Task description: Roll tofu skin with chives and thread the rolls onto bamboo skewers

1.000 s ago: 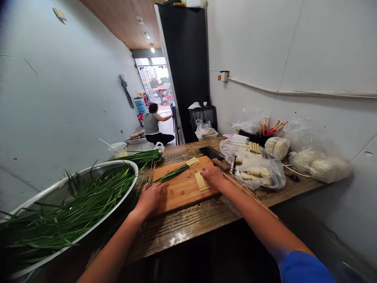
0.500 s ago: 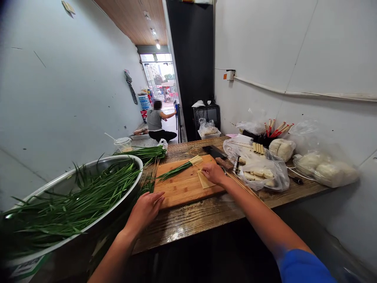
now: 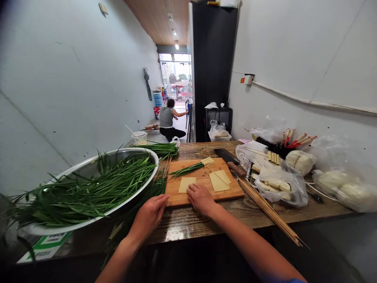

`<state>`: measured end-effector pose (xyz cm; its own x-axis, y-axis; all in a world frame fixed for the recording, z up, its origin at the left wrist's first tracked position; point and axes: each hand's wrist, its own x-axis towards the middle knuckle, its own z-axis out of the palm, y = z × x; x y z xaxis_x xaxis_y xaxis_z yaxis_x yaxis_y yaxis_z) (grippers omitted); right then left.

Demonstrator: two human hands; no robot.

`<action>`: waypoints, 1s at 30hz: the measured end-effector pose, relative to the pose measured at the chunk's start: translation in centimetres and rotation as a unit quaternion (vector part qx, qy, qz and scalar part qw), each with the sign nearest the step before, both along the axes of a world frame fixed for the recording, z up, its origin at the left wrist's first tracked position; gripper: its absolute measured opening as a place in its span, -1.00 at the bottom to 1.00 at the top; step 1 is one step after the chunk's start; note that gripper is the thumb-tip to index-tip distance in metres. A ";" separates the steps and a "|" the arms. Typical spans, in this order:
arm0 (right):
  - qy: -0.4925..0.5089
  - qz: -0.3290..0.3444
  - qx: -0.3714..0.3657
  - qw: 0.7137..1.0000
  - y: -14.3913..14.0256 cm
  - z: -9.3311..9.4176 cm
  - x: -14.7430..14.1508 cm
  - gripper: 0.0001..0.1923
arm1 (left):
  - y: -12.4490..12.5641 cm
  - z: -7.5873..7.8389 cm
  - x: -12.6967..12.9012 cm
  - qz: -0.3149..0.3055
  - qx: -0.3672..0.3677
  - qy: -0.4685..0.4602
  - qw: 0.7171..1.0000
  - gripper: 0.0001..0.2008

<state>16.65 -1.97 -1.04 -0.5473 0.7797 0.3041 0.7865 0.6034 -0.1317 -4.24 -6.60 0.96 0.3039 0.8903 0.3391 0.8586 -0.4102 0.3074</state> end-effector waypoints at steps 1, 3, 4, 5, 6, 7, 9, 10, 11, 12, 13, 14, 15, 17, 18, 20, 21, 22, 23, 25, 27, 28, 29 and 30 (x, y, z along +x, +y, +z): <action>0.003 0.012 -0.003 1.000 -0.3 -0.6 0.4 -0.69 | 0.0 -0.2 0.2 -0.023 0.005 0.010 1.000 -0.65; 0.015 0.018 -0.014 1.000 -0.5 -1.6 1.1 -0.68 | -0.1 -0.8 0.9 -0.078 -0.001 0.029 0.997 -0.62; 0.017 0.027 -0.021 0.999 -0.5 -1.9 1.4 -0.68 | 0.0 -1.1 1.3 -0.094 -0.013 0.036 0.995 -0.59; 0.015 0.039 -0.027 0.999 -0.3 -2.1 1.7 -0.69 | 0.1 -1.5 1.7 -0.099 -0.023 0.038 0.994 -0.55; 0.011 0.047 -0.031 0.998 0.0 -2.1 1.8 -0.69 | 0.3 -1.8 2.0 -0.104 -0.032 0.040 0.993 -0.53; 0.007 0.054 -0.034 0.998 0.4 -1.8 1.8 -0.70 | 0.4 -2.1 2.2 -0.100 -0.036 0.039 0.994 -0.51; 0.018 0.056 -0.033 0.998 1.3 -0.2 1.2 -0.71 | 0.6 -2.5 2.6 -0.096 -0.044 0.035 0.994 -0.50; 0.031 0.055 -0.026 0.998 1.8 1.1 0.4 -0.72 | 0.6 -2.5 2.7 -0.092 -0.048 0.032 0.994 -0.51; 0.043 0.056 -0.017 0.997 2.4 2.7 -0.7 -0.72 | 0.5 -2.4 2.8 -0.088 -0.052 0.030 0.994 -0.51; 0.049 0.067 -0.007 0.996 3.1 4.5 -2.1 -0.73 | 0.3 -2.2 2.8 -0.085 -0.053 0.028 0.995 -0.52; 0.039 0.093 0.002 0.995 3.8 6.3 -3.8 -0.73 | 0.0 -1.8 2.7 -0.085 -0.050 0.026 0.995 -0.52; 0.021 0.111 0.013 0.994 4.8 8.0 -5.6 -0.72 | -0.4 -1.3 2.4 -0.089 -0.042 0.023 0.995 -0.53; 0.003 0.116 0.027 0.993 5.8 9.6 -7.6 -0.72 | -1.0 -0.7 2.0 -0.098 -0.031 0.022 0.995 -0.55; -0.039 0.119 0.047 0.991 8.0 11.9 -11.7 -0.74 | -2.2 0.7 0.8 -0.123 -0.007 0.021 0.992 -0.65; -0.071 0.125 0.046 0.989 9.1 12.5 -13.6 -0.76 | -3.0 1.5 0.0 -0.133 -0.004 0.023 0.991 -0.73; -0.139 0.123 0.032 0.982 11.1 12.9 -17.1 -0.79 | -4.4 2.7 -1.7 -0.134 0.004 0.023 0.991 -0.86; -0.165 0.119 0.022 0.979 12.0 12.7 -18.5 -0.80 | -5.0 3.1 -2.6 -0.129 0.018 0.019 0.991 -0.90; -0.178 0.116 0.013 0.977 12.7 12.3 -19.7 -0.82 | -5.6 3.4 -3.5 -0.123 0.039 0.010 0.992 -0.92; -0.186 0.114 0.006 0.976 13.3 11.8 -20.7 -0.83 | -6.0 3.6 -4.2 -0.120 0.064 -0.001 0.991 -0.92; -0.184 0.112 -0.002 0.976 14.1 10.7 -22.1 -0.86 | -6.6 3.5 -5.3 -0.120 0.115 -0.025 0.986 -0.88; -0.176 0.112 -0.006 0.978 14.6 9.8 -22.8 -0.82 | -6.9 3.2 -5.9 -0.124 0.150 -0.037 0.980 -0.85; -0.169 0.114 -0.007 0.979 14.8 9.5 -23.0 -0.77 | -7.0 3.1 -6.0 -0.125 0.160 -0.038 0.979 -0.85; -0.159 0.117 -0.008 0.980 15.0 9.2 -23.1 -0.71 | -7.1 3.1 -6.1 -0.125 0.164 -0.035 0.978 -0.85; -0.150 0.120 -0.008 0.981 15.2 9.0 -23.2 -0.68 | -7.2 3.3 -6.3 -0.128 0.163 -0.032 0.978 -0.85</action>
